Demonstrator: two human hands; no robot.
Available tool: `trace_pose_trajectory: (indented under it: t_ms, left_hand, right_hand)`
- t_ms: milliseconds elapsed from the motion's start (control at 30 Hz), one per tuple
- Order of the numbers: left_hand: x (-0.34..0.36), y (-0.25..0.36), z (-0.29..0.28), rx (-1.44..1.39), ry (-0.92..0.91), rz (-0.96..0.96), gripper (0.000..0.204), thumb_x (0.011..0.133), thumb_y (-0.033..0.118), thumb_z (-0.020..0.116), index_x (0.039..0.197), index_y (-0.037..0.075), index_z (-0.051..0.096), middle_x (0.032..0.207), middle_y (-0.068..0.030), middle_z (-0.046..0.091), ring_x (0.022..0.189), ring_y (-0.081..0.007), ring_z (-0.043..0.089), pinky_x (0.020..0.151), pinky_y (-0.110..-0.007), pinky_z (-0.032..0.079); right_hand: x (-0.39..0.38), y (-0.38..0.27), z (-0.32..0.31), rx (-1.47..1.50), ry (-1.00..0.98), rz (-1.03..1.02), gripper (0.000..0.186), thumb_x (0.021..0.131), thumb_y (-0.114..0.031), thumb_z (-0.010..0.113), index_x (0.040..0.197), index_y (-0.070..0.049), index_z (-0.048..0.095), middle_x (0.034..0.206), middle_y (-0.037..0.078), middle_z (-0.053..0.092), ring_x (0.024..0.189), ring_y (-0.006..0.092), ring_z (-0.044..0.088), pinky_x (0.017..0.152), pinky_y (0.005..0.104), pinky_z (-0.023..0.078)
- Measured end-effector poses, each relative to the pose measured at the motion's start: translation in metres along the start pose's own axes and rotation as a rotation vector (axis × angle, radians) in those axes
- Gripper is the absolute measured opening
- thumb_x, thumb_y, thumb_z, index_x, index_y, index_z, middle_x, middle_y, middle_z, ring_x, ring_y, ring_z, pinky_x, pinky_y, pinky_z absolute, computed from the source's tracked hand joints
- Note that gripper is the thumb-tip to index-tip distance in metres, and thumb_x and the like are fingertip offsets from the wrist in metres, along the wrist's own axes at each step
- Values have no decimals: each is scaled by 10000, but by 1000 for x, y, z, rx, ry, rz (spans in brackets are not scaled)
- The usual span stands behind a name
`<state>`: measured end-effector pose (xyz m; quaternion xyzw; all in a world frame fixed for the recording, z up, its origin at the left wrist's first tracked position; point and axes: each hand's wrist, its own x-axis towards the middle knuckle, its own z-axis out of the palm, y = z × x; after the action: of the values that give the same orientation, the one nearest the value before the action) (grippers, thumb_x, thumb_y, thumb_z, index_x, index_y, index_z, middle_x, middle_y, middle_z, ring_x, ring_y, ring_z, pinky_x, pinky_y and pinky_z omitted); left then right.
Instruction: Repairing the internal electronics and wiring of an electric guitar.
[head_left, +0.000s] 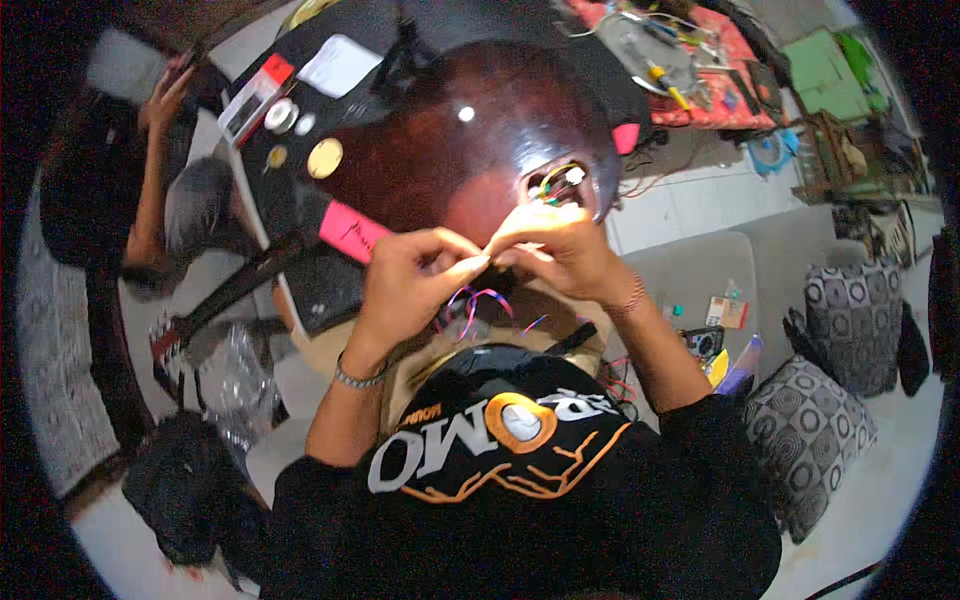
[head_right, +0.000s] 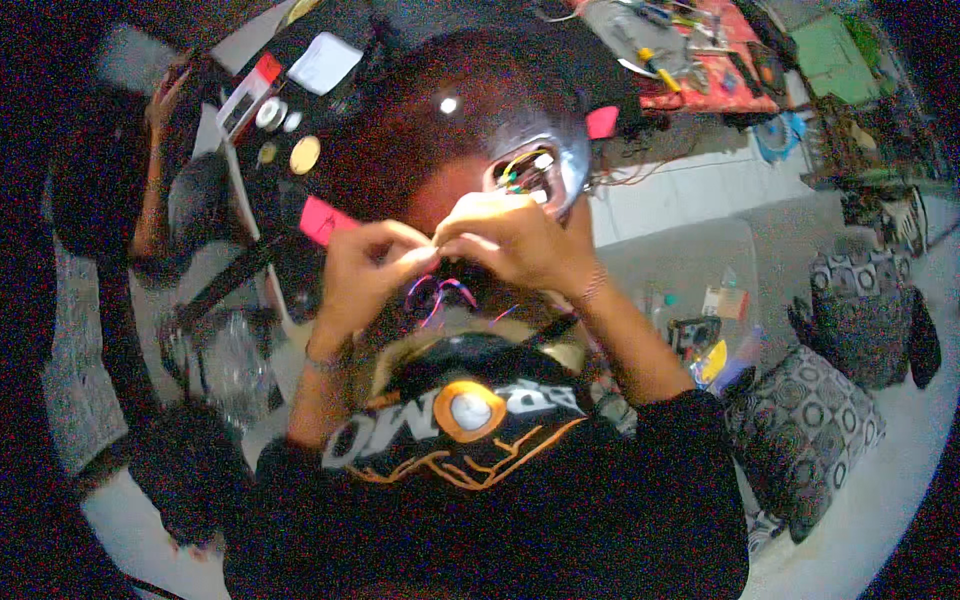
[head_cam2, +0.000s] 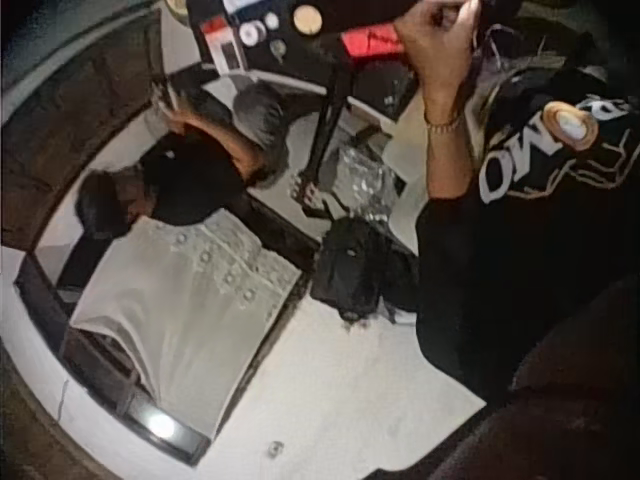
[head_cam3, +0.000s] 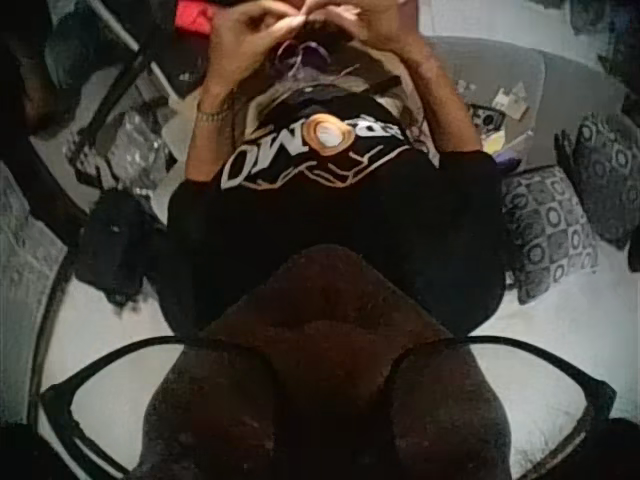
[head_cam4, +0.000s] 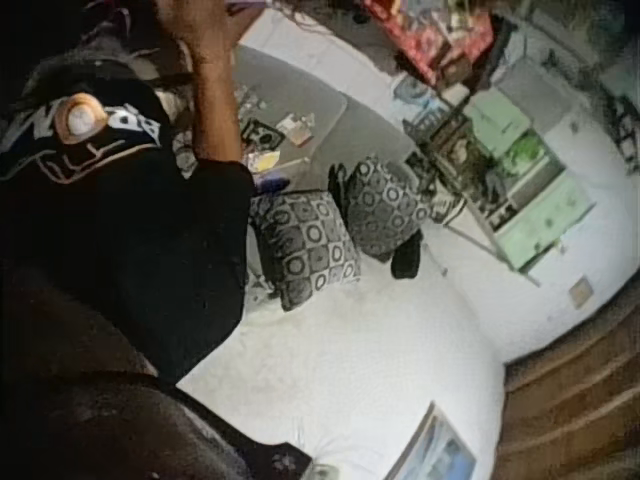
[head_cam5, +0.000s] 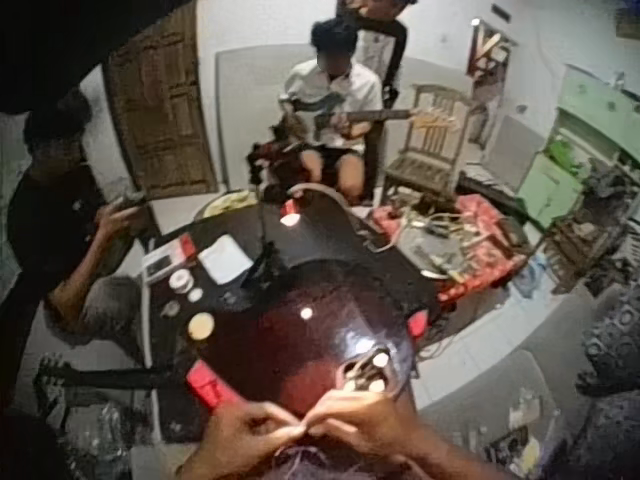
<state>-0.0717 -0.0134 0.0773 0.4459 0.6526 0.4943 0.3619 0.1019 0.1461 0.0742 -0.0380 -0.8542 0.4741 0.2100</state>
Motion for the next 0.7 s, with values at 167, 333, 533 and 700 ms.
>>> trace_pose_trajectory:
  t_ms: [167,333,533,700]
  left_hand:
    - [-3,5,-5,-40,-11,-70,110,885,93,797,925,-9,792,675,59,617,629,-12,485,553,-230,380]
    - [-8,9,-7,-14,1,-128,118,848,76,826,931,-2,795,737,54,673,670,-6,536,598,-199,413]
    - [-8,11,-7,-2,5,-146,102,850,80,820,917,7,798,714,68,646,658,-7,522,584,-202,403]
    - [-7,13,-11,-9,-31,-159,104,856,99,821,914,15,800,704,75,635,649,-8,515,577,-203,399]
  right_hand:
    - [-3,-2,10,5,58,64,63,894,-4,760,953,2,739,888,73,734,824,191,693,689,319,570]
    - [-4,2,12,10,34,14,85,903,-1,763,979,5,726,920,85,726,850,180,693,702,308,582]
    - [-8,-3,17,90,103,166,134,867,-15,749,998,-22,720,926,102,730,846,216,739,701,346,564]
    - [-3,0,12,8,8,25,136,888,-32,728,1022,-25,709,949,104,733,879,264,735,789,374,561]
